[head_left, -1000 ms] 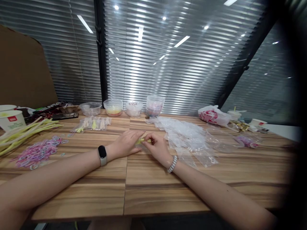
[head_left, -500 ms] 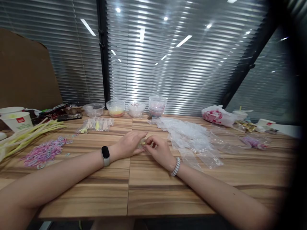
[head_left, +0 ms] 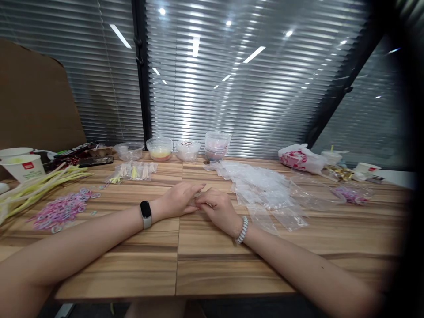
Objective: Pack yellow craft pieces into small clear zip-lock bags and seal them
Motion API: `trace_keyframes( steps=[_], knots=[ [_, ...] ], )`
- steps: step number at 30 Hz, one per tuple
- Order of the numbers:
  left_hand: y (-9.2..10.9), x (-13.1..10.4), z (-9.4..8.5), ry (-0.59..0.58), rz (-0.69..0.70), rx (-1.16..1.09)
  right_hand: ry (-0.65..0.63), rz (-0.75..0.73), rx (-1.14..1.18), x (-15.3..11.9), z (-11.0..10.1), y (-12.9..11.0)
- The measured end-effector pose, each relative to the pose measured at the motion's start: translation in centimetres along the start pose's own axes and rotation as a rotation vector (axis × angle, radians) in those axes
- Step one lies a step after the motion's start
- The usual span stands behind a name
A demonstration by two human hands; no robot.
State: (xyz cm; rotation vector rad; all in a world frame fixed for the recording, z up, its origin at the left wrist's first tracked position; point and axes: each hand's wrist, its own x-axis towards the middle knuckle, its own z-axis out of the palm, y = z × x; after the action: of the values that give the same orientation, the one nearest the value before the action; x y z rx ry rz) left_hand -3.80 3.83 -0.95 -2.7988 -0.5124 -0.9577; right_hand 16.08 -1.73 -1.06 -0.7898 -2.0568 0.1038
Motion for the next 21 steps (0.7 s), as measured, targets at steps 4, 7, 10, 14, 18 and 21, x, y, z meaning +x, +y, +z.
trace_keyframes(
  steps=[4,7,10,14,18,21],
  knots=[
    [0.3,0.2,0.0,0.011,0.024,-0.011,0.043,0.053,0.031,0.1,0.0,0.0],
    [0.6,0.3,-0.1,0.053,0.065,-0.011,0.074,0.16,0.035,0.2,0.1,0.0],
    [0.7,0.5,-0.3,0.067,0.107,-0.019,0.084,0.293,0.075,0.3,0.2,0.2],
    [0.4,0.4,-0.2,0.094,0.148,0.001,0.082,0.387,0.244,0.3,0.4,0.7],
    [0.1,0.2,0.1,0.104,0.115,0.03,0.099,0.441,0.36,0.3,0.5,1.3],
    [0.1,0.2,0.2,0.112,0.119,0.041,0.084,0.468,0.379,0.3,0.5,1.6]
  ],
)
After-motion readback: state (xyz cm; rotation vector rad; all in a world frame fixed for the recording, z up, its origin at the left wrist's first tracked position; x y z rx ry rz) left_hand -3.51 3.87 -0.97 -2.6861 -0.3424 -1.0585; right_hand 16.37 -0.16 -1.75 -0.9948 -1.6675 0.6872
